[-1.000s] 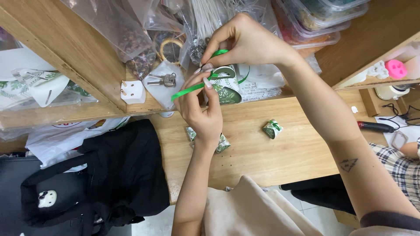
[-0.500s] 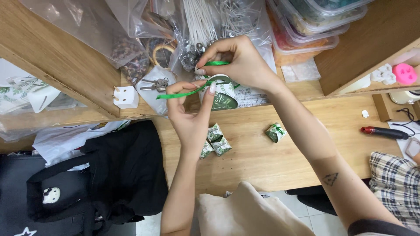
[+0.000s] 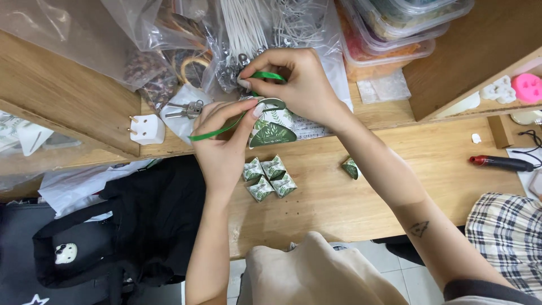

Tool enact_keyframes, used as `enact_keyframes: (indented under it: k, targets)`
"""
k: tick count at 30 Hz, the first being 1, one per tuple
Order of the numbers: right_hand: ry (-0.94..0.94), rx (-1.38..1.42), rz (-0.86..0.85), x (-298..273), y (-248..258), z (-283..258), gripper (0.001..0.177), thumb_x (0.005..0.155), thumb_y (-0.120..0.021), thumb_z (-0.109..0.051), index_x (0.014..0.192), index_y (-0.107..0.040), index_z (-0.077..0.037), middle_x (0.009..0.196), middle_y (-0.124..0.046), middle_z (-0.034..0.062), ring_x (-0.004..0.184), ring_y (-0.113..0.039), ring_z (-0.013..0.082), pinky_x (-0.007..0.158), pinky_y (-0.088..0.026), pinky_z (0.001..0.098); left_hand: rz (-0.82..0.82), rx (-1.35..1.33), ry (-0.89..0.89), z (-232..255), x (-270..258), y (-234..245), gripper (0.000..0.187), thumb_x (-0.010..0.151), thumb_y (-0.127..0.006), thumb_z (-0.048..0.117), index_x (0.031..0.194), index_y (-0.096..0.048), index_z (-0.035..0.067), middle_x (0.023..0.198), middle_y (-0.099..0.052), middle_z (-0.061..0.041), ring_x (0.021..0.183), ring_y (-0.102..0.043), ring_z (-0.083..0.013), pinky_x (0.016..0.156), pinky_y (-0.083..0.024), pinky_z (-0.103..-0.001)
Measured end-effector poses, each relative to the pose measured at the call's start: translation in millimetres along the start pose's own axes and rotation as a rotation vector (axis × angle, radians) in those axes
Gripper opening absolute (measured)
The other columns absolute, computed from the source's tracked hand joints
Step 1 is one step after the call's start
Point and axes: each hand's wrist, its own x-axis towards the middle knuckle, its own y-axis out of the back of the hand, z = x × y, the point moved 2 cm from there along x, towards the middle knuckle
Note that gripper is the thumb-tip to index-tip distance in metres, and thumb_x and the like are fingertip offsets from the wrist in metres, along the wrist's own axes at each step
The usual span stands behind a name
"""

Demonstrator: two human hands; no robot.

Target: Tying green ribbons around small gift boxes on a workbench.

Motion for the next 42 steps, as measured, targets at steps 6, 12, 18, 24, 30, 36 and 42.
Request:
enact_keyframes:
  k: [6,12,18,24,30,36,42]
  targets:
    - [0.005,-0.045,0.101,-9,17,-9,0.022,0.100,-0.075,-0.002,0.121,-0.072,-0.004,0.077,-0.058,-0.0047,0.073,-0.053,0.0006,0.066,-0.046,0.0198,-0.020,0.057,-0.082,8,6,1,0.016,0.093,-0.080,0.001,0.109,-0.078,0.006,0.100,-0.071,-0.004,0.089,-0.065,-0.0116,0.080,-0.052,-0.025]
    - [-0.001,-0.106,0.138,-28,36,-16,0.030,0.101,-0.070,0.004,0.130,-0.069,-0.004,0.076,-0.053,-0.0058,0.074,-0.049,0.0012,0.071,-0.044,0.0204,-0.006,0.089,-0.104,2,5,1,0.017,0.093,-0.082,0.003,0.110,-0.079,0.007,0.099,-0.071,-0.004,0.090,-0.064,-0.0126,0.080,-0.052,-0.026]
    - [-0.165,-0.206,0.176,-40,38,-39,0.030,0.098,-0.066,-0.001,0.127,-0.069,-0.005,0.077,-0.059,-0.0062,0.070,-0.051,0.0034,0.063,-0.041,0.0218,0.029,0.119,-0.112,4,5,2,0.016,0.092,-0.082,0.004,0.108,-0.079,0.007,0.097,-0.071,-0.004,0.088,-0.063,-0.0122,0.080,-0.051,-0.026]
    - [0.152,-0.137,0.420,-70,16,-59,0.042,0.113,-0.051,-0.039,0.121,-0.051,0.002,0.115,-0.044,0.0105,0.101,-0.054,0.0129,0.096,-0.062,0.0322,-0.017,-0.091,-0.007,-5,6,2,0.017,0.096,-0.079,0.004,0.111,-0.073,0.001,0.106,-0.072,-0.004,0.098,-0.071,-0.0082,0.086,-0.056,-0.022]
    - [0.278,-0.030,0.135,-70,-3,-48,0.077,0.103,-0.023,-0.072,0.114,-0.038,0.003,0.108,-0.039,0.0149,0.092,-0.050,0.0175,0.099,-0.062,0.0403,-0.001,-0.169,0.111,-10,5,2,0.022,0.093,-0.079,0.001,0.112,-0.068,-0.002,0.100,-0.079,-0.008,0.080,-0.068,-0.0053,0.064,-0.051,-0.018]
    - [0.349,-0.321,-0.028,-66,-14,-49,0.083,0.099,-0.027,-0.077,0.119,-0.044,0.002,0.107,-0.046,0.0134,0.094,-0.049,0.0224,0.101,-0.062,0.0382,-0.007,-0.214,0.000,-16,4,7,0.018,0.095,-0.079,-0.001,0.111,-0.069,-0.002,0.103,-0.079,-0.009,0.091,-0.073,-0.0073,0.076,-0.055,-0.019]
    - [0.388,-0.316,-0.022,-62,-18,-40,0.085,0.098,-0.022,-0.078,0.114,-0.045,0.002,0.102,-0.048,0.0155,0.093,-0.051,0.0250,0.085,-0.055,0.0370,-0.014,-0.136,-0.052,-19,4,11,0.020,0.095,-0.080,-0.002,0.110,-0.069,-0.002,0.103,-0.079,-0.010,0.094,-0.074,-0.0089,0.081,-0.054,-0.020]
